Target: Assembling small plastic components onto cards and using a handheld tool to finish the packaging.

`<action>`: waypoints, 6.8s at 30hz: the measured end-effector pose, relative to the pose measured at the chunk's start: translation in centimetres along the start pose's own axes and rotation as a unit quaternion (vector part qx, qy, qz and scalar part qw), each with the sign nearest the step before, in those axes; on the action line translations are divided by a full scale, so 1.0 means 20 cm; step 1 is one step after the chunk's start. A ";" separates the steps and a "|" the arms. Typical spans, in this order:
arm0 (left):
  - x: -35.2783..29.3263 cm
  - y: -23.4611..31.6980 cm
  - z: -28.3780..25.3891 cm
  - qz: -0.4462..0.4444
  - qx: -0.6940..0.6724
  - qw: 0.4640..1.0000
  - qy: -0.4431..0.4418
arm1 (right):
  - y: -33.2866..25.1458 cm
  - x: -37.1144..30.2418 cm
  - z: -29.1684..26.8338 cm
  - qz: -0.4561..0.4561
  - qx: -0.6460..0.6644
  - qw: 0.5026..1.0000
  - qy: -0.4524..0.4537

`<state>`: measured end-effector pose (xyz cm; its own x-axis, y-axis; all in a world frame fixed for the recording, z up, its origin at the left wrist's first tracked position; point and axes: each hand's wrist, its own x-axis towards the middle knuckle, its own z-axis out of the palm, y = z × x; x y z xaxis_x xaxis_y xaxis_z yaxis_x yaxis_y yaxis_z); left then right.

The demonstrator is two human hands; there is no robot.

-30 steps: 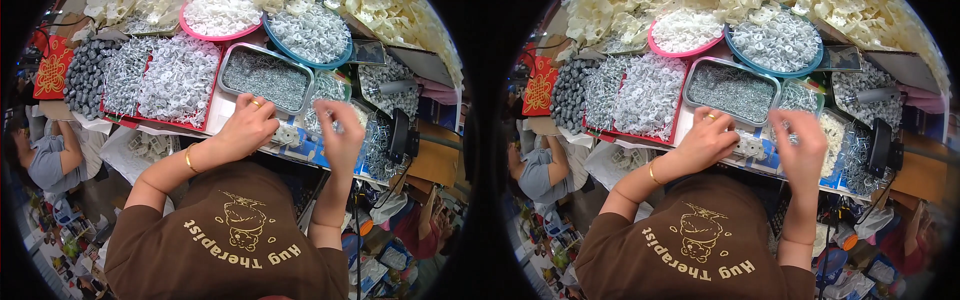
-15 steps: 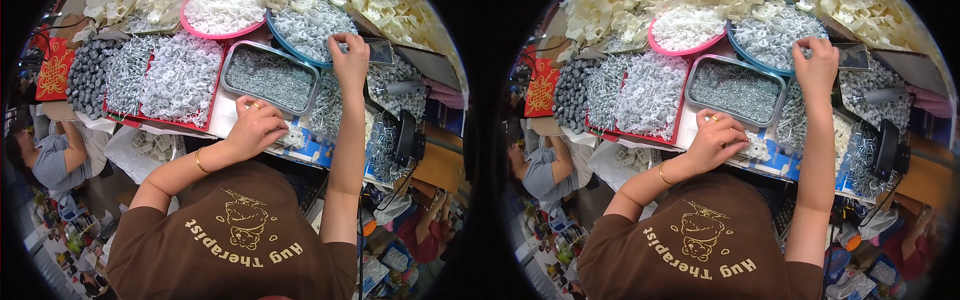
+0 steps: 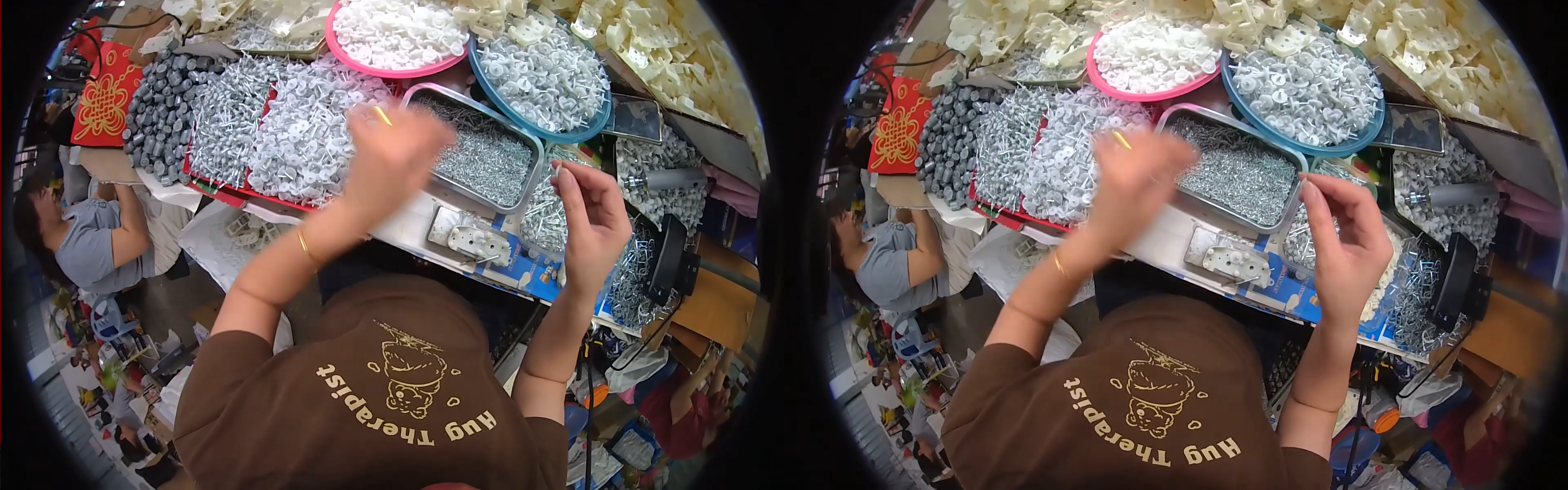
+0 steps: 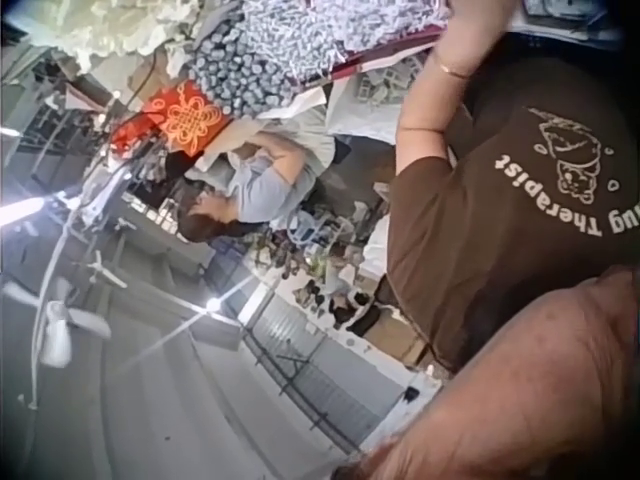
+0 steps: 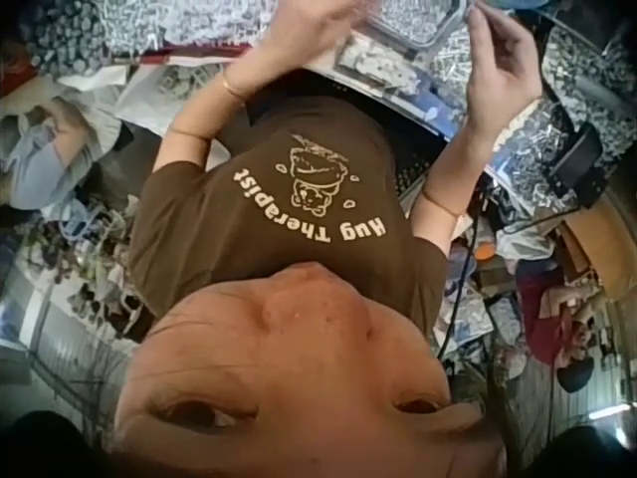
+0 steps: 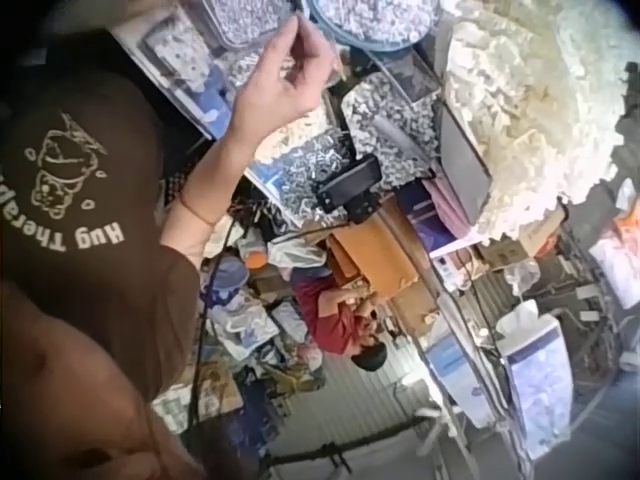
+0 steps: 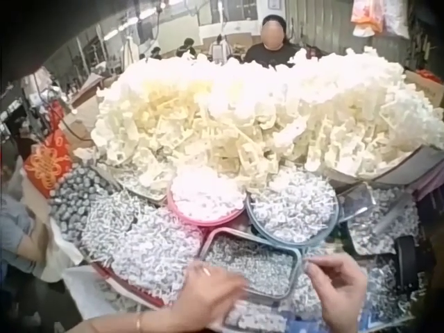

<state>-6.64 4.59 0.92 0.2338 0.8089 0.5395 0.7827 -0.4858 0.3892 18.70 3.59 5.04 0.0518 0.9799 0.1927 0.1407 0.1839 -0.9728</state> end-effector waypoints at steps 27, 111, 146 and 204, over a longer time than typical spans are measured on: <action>-0.14 0.10 0.04 -0.419 -0.772 0.456 -0.143 | 0.03 -0.20 0.28 0.020 0.085 0.992 -0.094; -0.18 0.25 -0.01 -0.315 -0.619 0.715 -0.086 | 0.08 -0.21 0.19 0.256 0.266 0.921 -0.123; -0.27 0.00 -0.12 -0.021 -0.073 0.993 -0.086 | -0.01 -0.23 0.09 -0.090 -0.340 0.884 -0.308; -0.21 -0.14 -0.24 -0.201 -0.252 0.946 -0.041 | 0.06 -0.43 0.12 -0.046 -0.290 0.945 -0.144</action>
<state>-12.55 0.96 1.18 0.0349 0.9746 0.2211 0.4486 -0.2130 0.8680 16.09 -4.38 2.00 -0.2459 0.9577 0.1492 0.6537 0.2775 -0.7040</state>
